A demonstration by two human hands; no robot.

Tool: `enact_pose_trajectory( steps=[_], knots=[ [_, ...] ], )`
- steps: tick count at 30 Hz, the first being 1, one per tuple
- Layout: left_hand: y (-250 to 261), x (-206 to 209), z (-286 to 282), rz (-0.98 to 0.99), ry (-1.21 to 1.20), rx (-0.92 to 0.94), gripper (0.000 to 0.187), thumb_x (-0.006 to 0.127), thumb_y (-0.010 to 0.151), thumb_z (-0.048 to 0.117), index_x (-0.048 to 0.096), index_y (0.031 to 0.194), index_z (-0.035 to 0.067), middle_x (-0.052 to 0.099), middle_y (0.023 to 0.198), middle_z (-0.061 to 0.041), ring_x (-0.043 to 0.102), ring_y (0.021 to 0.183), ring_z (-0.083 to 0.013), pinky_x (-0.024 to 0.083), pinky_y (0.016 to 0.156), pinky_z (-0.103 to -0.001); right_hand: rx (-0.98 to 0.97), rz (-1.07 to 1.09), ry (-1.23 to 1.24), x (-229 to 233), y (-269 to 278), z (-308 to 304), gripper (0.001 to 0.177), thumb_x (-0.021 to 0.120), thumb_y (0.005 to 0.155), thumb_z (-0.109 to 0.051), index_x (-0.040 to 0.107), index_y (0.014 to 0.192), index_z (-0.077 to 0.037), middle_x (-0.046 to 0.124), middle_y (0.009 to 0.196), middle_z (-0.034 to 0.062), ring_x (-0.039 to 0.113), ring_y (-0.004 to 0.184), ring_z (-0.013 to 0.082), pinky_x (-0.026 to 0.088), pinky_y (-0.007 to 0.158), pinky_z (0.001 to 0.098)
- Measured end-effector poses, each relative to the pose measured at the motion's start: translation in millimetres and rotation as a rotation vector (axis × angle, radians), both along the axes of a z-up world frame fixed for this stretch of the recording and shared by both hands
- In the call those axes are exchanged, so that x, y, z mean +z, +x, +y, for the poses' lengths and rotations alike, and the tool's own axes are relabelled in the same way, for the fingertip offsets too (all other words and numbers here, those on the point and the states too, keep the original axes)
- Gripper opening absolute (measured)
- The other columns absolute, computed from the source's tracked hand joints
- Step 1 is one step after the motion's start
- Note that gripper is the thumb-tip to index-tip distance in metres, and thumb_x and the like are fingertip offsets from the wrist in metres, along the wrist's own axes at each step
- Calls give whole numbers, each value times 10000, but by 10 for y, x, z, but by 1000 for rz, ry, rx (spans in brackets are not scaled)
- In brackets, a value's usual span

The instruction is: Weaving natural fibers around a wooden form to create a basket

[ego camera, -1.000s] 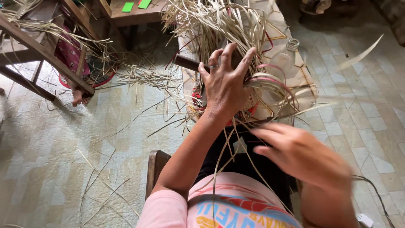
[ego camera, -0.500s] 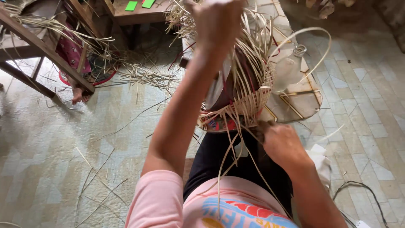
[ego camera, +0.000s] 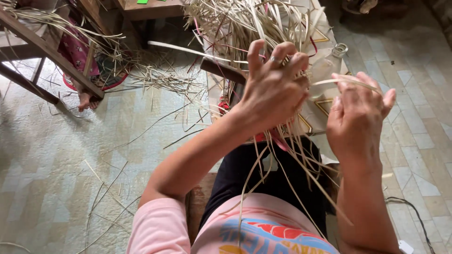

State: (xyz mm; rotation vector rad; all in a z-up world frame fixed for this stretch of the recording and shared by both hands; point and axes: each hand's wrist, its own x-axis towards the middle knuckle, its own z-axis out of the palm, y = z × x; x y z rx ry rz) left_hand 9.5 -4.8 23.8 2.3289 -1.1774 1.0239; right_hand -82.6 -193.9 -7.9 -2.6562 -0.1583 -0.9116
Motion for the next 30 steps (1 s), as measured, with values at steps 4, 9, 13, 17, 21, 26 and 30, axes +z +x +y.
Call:
enact_pose_trajectory(
  steps=[4,9,13,17,21,26,30],
  knots=[
    [675,322,47,-84,-160,22,142,685,871,46,733,741,80,778,1003,-22,594,1125,-326,282,1030,-551,-59,-51,-86,-111,7,167,329,719,1027,64,734,1330,-63,703,1441,155,486,1520,431,3,1254,693],
    [986,508,285,624,-1032,-914,134,681,791,76,601,700,134,648,630,-27,624,556,-142,440,476,-291,-10,-78,-116,-333,86,241,356,758,907,117,784,1212,-66,680,1478,126,382,1586,469,-36,1201,748],
    [121,405,397,618,-383,-998,35,638,881,170,644,847,162,679,789,-15,685,734,-178,527,618,-310,214,-277,128,-527,394,173,194,755,977,-124,801,1165,-131,697,1167,56,633,1160,281,458,1098,441],
    [-617,365,516,590,264,-1031,119,596,971,263,687,994,188,709,947,-4,745,913,-214,613,760,-330,284,-123,351,-336,432,226,139,801,982,-121,807,1119,-144,705,1067,31,694,1036,255,548,958,382],
    [-133,-100,504,558,331,-1040,115,575,884,53,669,948,45,686,878,-48,724,870,-204,645,795,-358,299,-25,446,-129,371,271,182,772,950,-27,803,1100,-124,697,1024,79,718,1002,297,570,896,398],
    [729,96,834,400,-15,-590,266,775,947,162,730,1199,88,680,1289,-128,648,1226,-320,528,1051,-440,295,-32,455,-164,411,262,257,773,895,41,801,1103,-106,693,1031,90,723,953,275,587,835,366],
    [1090,-376,917,312,-140,-394,580,779,993,388,559,1473,147,510,1499,-149,517,1398,-371,456,1157,-486,324,-73,450,-209,424,274,248,767,909,96,798,1108,-49,685,1036,131,729,923,284,597,798,358]
  ],
)
